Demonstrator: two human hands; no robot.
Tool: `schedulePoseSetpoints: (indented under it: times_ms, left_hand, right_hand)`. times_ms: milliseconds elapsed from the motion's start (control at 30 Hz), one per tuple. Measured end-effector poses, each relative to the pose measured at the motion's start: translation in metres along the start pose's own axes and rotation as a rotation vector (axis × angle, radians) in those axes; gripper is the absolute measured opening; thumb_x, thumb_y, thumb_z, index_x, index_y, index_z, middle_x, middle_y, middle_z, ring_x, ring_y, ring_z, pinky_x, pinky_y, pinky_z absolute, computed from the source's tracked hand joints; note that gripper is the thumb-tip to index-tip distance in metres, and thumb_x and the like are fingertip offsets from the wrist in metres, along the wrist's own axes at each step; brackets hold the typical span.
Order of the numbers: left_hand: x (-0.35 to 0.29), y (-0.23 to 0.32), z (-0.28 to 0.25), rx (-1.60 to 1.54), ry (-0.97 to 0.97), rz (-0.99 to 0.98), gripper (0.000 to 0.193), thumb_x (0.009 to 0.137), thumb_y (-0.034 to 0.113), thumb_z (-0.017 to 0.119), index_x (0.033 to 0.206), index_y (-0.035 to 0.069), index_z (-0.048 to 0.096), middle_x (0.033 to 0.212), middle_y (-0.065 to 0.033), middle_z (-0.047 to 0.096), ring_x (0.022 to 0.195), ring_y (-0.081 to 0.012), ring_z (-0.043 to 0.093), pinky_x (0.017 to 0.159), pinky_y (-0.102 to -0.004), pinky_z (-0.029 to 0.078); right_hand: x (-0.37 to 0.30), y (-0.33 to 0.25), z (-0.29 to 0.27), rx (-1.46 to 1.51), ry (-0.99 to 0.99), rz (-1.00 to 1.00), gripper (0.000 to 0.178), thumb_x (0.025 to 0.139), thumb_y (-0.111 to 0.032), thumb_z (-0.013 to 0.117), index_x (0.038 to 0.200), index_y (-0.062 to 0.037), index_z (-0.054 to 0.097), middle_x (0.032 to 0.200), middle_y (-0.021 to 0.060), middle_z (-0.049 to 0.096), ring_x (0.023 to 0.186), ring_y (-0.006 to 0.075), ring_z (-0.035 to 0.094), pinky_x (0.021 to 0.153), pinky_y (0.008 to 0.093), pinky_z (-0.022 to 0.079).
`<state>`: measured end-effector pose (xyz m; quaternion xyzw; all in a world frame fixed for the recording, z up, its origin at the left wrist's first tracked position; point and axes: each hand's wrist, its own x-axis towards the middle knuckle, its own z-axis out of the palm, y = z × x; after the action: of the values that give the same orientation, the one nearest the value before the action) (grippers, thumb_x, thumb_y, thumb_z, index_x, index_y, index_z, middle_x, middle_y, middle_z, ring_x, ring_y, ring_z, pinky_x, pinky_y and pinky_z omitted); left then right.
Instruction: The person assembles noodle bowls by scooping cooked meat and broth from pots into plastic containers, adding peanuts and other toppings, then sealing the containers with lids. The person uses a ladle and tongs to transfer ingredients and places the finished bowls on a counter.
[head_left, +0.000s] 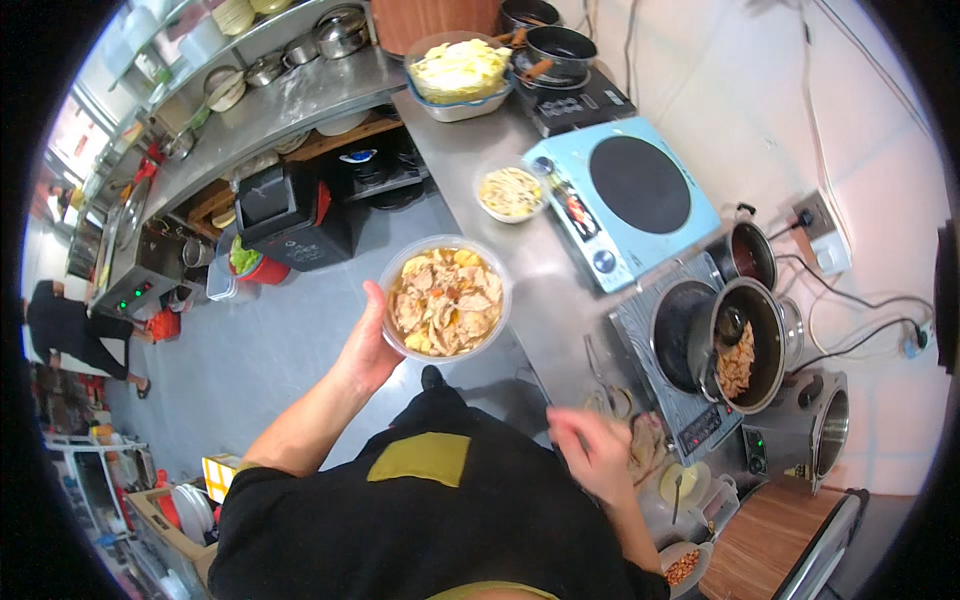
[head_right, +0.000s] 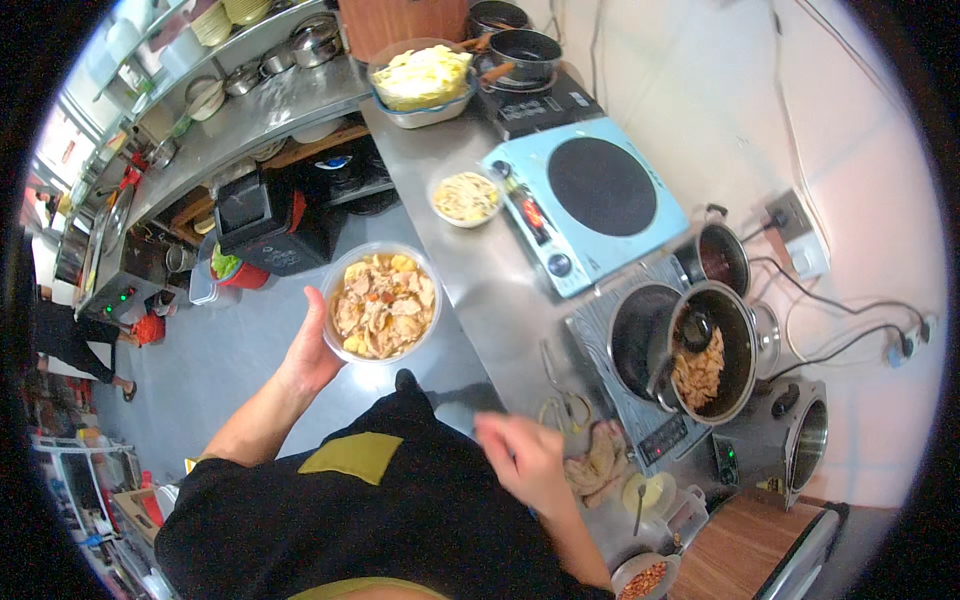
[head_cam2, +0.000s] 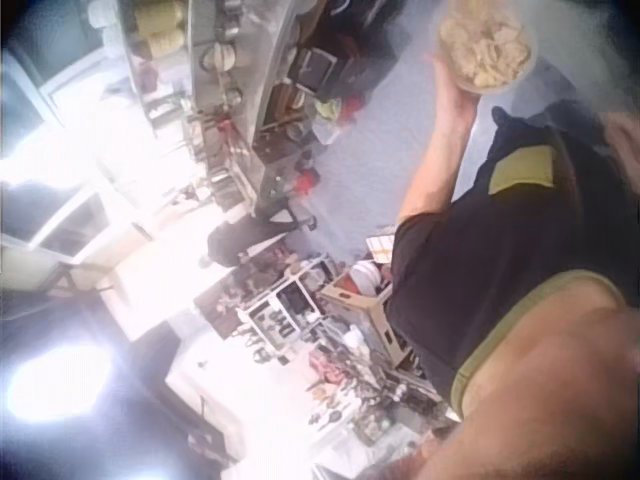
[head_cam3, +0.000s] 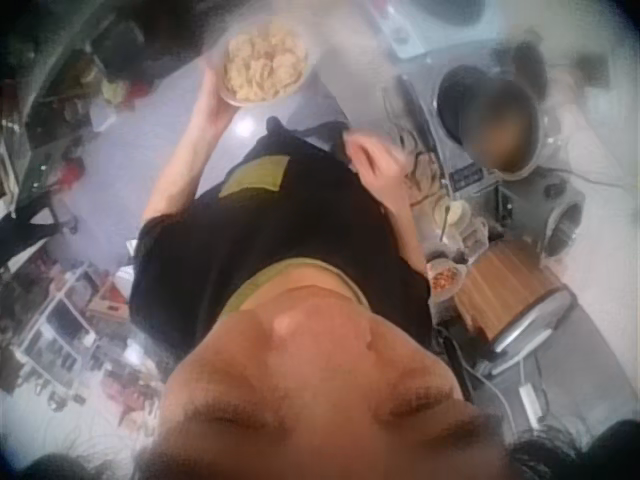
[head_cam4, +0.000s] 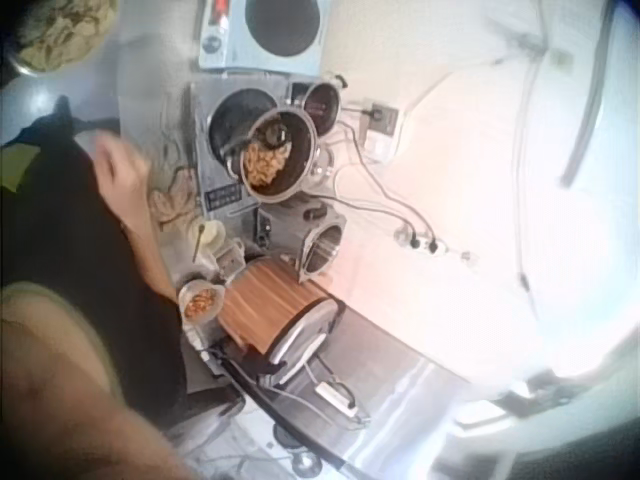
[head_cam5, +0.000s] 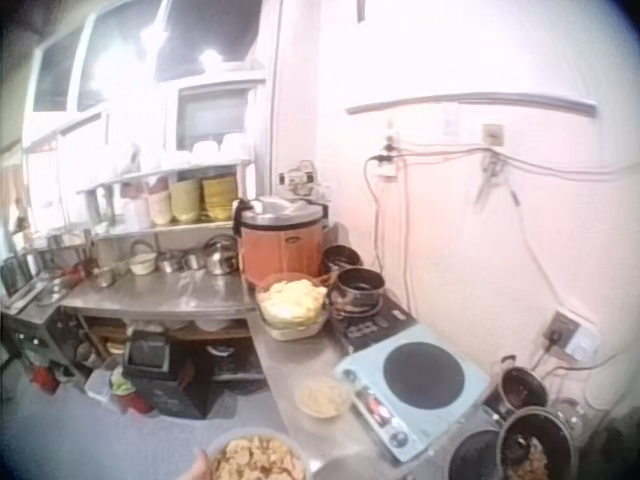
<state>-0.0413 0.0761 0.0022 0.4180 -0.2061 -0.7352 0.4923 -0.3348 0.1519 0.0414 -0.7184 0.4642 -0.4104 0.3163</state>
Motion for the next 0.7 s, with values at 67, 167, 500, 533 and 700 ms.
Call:
schedulePoseSetpoints:
  times_ms: [67, 167, 500, 533, 700]
  left_hand:
    - [0.002, 0.008, -0.051, -0.036, 0.003, 0.021, 0.086, 0.083, 0.075, 0.032, 0.143, 0.013, 0.031, 0.143, -0.0062, 0.041, 0.132, -0.0221, 0.037, 0.107, -0.0449, 0.029]
    - [0.006, 0.038, -0.101, -0.062, 0.123, 0.039, 0.081, 0.085, 0.073, 0.032, 0.141, 0.014, 0.034, 0.141, -0.0043, 0.043, 0.129, -0.0203, 0.041, 0.104, -0.0432, 0.035]
    - [0.092, 0.206, -0.28, -0.307, 0.439, 0.408, 0.07, 0.092, 0.064, 0.027, 0.137, 0.011, 0.039, 0.135, -0.005, 0.049, 0.123, -0.0236, 0.049, 0.096, -0.0478, 0.044]
    - [0.102, 0.226, -0.303, -0.307, 0.48, 0.449, 0.069, 0.092, 0.063, 0.027, 0.137, 0.011, 0.039, 0.135, -0.0051, 0.049, 0.122, -0.0236, 0.05, 0.096, -0.0477, 0.045]
    - [0.151, 0.314, -0.431, -0.31, 0.59, 0.622, 0.066, 0.093, 0.062, 0.027, 0.136, 0.013, 0.04, 0.131, -0.0054, 0.052, 0.118, -0.024, 0.053, 0.092, -0.0489, 0.048]
  right_hand:
    - [0.048, 0.014, 0.046, -0.026, -0.004, 0.074, 0.012, 0.081, 0.0, 0.064, 0.093, -0.0005, 0.066, 0.075, 0.0106, 0.066, 0.06, 0.0189, 0.063, 0.056, 0.0272, 0.049]
    - [0.097, 0.023, 0.102, 0.136, -0.029, 0.231, 0.014, 0.089, -0.002, 0.057, 0.1, 0.0029, 0.064, 0.072, 0.0057, 0.065, 0.064, 0.0108, 0.062, 0.061, 0.0235, 0.051]
    - [0.323, 0.021, 0.272, 0.112, -0.265, 0.018, 0.012, 0.087, -0.001, 0.057, 0.094, 0.0018, 0.066, 0.071, 0.008, 0.064, 0.064, 0.0125, 0.063, 0.059, 0.0237, 0.051]
    - [0.351, 0.027, 0.288, 0.102, -0.285, 0.03, 0.012, 0.087, -0.001, 0.056, 0.095, 0.0019, 0.065, 0.071, 0.0079, 0.064, 0.064, 0.0122, 0.062, 0.059, 0.0231, 0.05]
    - [0.508, 0.029, 0.391, 0.084, -0.385, -0.113, 0.013, 0.089, 0.0, 0.054, 0.096, 0.0019, 0.064, 0.078, 0.0085, 0.065, 0.066, 0.0118, 0.064, 0.059, 0.0238, 0.051]
